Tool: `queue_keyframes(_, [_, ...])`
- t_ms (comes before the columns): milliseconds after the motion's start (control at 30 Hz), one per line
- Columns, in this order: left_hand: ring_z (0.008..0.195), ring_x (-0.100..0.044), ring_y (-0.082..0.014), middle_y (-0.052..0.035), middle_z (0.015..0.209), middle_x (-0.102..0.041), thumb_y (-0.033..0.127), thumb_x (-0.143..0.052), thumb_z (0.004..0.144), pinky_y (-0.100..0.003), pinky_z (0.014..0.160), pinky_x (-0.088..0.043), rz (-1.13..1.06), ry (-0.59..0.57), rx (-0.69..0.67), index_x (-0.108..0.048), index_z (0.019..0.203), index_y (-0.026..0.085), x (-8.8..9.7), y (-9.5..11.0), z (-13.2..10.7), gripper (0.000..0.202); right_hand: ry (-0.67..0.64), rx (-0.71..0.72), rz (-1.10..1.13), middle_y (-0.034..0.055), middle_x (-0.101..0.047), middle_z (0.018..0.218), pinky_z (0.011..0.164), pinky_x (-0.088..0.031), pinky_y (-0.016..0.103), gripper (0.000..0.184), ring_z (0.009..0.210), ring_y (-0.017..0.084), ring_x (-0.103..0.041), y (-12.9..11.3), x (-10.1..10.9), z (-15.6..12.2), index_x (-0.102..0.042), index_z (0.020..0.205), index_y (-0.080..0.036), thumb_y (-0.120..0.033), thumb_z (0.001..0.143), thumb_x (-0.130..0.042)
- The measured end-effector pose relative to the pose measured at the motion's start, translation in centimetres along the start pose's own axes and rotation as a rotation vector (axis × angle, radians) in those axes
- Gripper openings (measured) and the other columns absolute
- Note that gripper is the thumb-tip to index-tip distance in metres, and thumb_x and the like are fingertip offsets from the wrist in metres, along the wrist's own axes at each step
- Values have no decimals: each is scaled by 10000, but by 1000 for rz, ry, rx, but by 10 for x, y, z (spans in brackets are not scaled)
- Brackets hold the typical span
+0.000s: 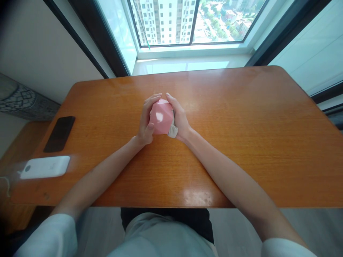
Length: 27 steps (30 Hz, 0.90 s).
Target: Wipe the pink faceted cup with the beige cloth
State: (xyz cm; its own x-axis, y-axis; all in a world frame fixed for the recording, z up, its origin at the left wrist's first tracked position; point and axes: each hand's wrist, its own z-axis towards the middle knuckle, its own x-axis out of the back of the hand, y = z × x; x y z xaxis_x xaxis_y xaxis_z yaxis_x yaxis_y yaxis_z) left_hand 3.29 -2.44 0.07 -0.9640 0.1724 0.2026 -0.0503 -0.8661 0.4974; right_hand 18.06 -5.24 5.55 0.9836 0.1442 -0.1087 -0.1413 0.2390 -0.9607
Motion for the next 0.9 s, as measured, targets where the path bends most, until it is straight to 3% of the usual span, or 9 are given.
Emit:
queue_keyframes(100, [1452, -623, -326, -109, 1574, -595, 851, -360, 1089, -514, 1268, -519, -102, 36, 100, -503, 1635, 307, -4, -2, -4, 784, 36, 48, -181, 32, -645, 702, 627, -498, 381, 711, 689, 221, -620, 8, 1, -10, -638, 819, -272, -906, 1033, -398])
queue_keyframes(200, [1306, -706, -304, -122, 1543, -623, 828, -266, 1106, -490, 1150, -594, -254, 7, 236, -492, 1624, 285, -7, -1, -7, 783, 5, 278, -526, 1, -490, 572, 580, -332, 378, 698, 563, 166, -413, 14, 7, -21, -493, 634, -265, -880, 946, -601])
queue_keyframes(267, [1293, -722, -312, -140, 1546, -645, 799, -245, 1120, -500, 1149, -600, -284, -16, 271, -498, 1625, 257, -7, -1, -8, 782, -24, 397, -652, -5, -447, 540, 596, -287, 383, 700, 553, 151, -354, 15, 10, -24, -430, 575, -261, -821, 918, -673])
queue_keyframes(367, [1404, -685, -336, -143, 1620, -620, 795, -266, 1128, -525, 1203, -577, -212, 3, 224, -501, 1654, 262, -4, -3, -6, 785, -15, 287, -508, -15, -478, 555, 591, -330, 367, 648, 545, 151, -406, 14, 10, -22, -482, 605, -259, -749, 1005, -624])
queue_keyframes(500, [1609, -532, -383, -150, 1742, -511, 839, -425, 1088, -586, 1342, -457, -72, -30, 48, -435, 1727, 273, 0, -4, -1, 854, 30, 14, -51, 16, -667, 697, 641, -538, 369, 638, 655, 205, -624, 8, 4, -9, -699, 866, -251, -851, 1017, -545])
queue_keyframes(633, [1586, -533, -352, -137, 1663, -561, 762, -464, 1110, -565, 1348, -441, 34, -57, -17, -492, 1659, 291, 1, 0, 1, 725, 31, -29, 59, 58, -704, 742, 736, -617, 421, 764, 803, 271, -716, 4, 0, -3, -744, 944, -251, -920, 1023, -383])
queue_keyframes(700, [1510, -583, -335, -129, 1581, -605, 747, -446, 1117, -539, 1304, -480, 16, -17, 22, -523, 1608, 280, 0, 1, 0, 682, 64, 17, -46, 37, -632, 673, 697, -581, 416, 754, 733, 257, -665, 6, 1, -8, -710, 850, -268, -890, 1049, -333])
queue_keyframes(833, [1249, -712, -275, -105, 1468, -668, 730, -338, 1136, -457, 1122, -601, -142, 9, 205, -560, 1549, 265, -2, -1, -5, 661, 15, 255, -513, -16, -472, 572, 596, -389, 368, 661, 564, 160, -413, 16, 8, -21, -500, 646, -268, -835, 958, -631])
queue_keyframes(900, [1243, -727, -271, -102, 1483, -680, 723, -313, 1142, -454, 1118, -611, -192, 1, 268, -572, 1547, 270, -3, -3, -6, 660, -11, 321, -625, -13, -459, 575, 606, -348, 371, 670, 570, 149, -375, 18, 11, -24, -464, 627, -265, -822, 958, -631])
